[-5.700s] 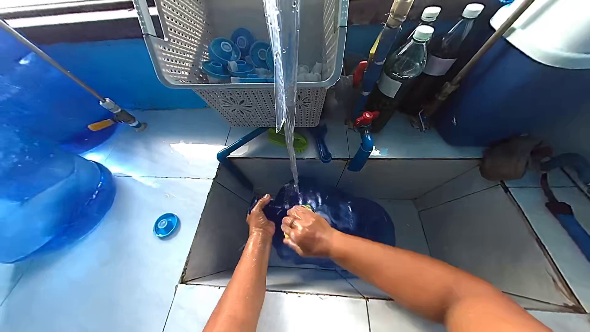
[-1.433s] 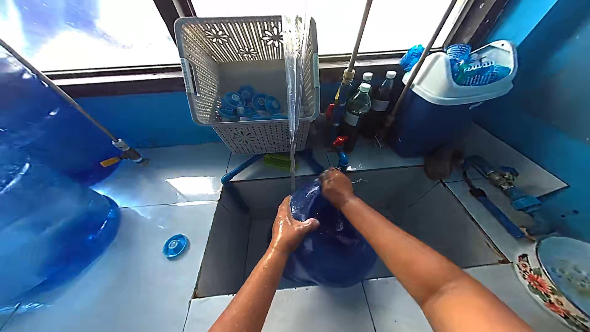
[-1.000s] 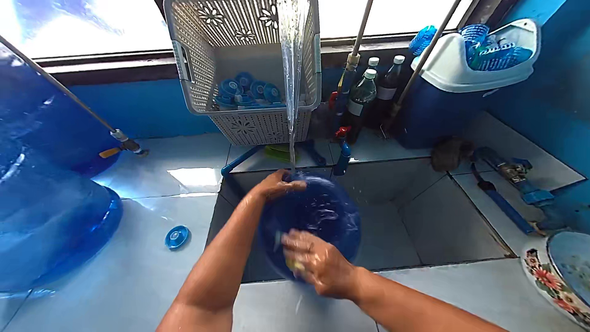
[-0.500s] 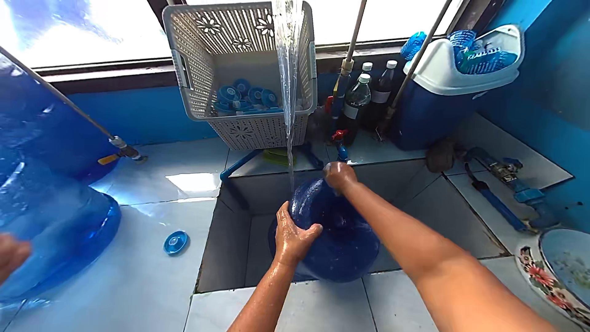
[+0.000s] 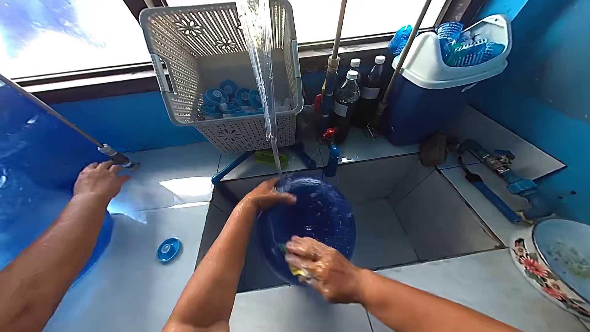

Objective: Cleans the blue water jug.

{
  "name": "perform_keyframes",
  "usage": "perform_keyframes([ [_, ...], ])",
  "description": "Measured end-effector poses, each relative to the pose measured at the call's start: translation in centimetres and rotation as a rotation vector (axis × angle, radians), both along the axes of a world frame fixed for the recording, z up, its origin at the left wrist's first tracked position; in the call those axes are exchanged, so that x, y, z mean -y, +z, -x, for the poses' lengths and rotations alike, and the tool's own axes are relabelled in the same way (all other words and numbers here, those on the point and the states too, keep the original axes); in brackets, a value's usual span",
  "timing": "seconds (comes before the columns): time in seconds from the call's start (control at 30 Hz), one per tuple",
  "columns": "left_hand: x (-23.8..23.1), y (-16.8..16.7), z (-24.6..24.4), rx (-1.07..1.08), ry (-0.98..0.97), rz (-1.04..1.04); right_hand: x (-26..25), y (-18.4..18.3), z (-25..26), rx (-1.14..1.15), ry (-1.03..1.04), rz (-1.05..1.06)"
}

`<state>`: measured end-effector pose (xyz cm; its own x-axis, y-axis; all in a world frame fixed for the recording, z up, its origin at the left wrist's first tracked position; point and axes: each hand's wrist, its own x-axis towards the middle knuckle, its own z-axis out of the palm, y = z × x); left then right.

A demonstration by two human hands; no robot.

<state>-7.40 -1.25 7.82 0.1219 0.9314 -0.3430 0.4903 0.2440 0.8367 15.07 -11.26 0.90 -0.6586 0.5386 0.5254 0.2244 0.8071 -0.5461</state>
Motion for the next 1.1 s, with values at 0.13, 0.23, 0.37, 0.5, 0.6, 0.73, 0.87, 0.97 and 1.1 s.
perform_keyframes([
  [0.13, 3.1, -2.1, -4.2, 0.057, 0.185, -0.127, -10.6, 1.1, -4.7, 0.270, -0.395, 0.156],
  [0.23, 5.5, -3.6, -8.3, -0.076, 0.296, -0.236, -12.8, 4.0, 0.9, 0.372, -0.420, 0.243],
  [0.37, 8.1, -3.9, -8.5, -0.066, 0.402, -0.262, -14.2, 6.5, 3.1, 0.457, -0.238, 0.348],
  [0.5, 8.7, -3.3, -8.4, -0.063, 0.470, -0.282, -16.1, 6.5, 2.3, 0.530, -0.542, 0.470],
  [0.6, 9.0, -4.8, -9.0, -0.001, 0.503, -0.398, -11.1, 5.0, 4.9, 0.332, -0.251, 0.072],
  [0.73, 11.0, -4.3, -9.0, 0.029, 0.547, -0.296, -14.9, 5.9, 1.5, 0.414, -0.508, 0.375],
  [0.87, 4.3, -0.8, -5.2, -0.024, 0.289, -0.154, -6.5, 2.1, 2.3, 0.178, -0.390, 0.141],
  [0.97, -2.5, 1.2, -0.4, -0.117, -0.220, -0.001, 0.6, 0.1, 0.9, 0.018, -0.010, -0.070],
  [1.1, -0.2, -0.8, -2.9, 0.037, -0.073, -0.069, -9.7, 1.6, -5.4, 0.308, -0.418, 0.161],
])
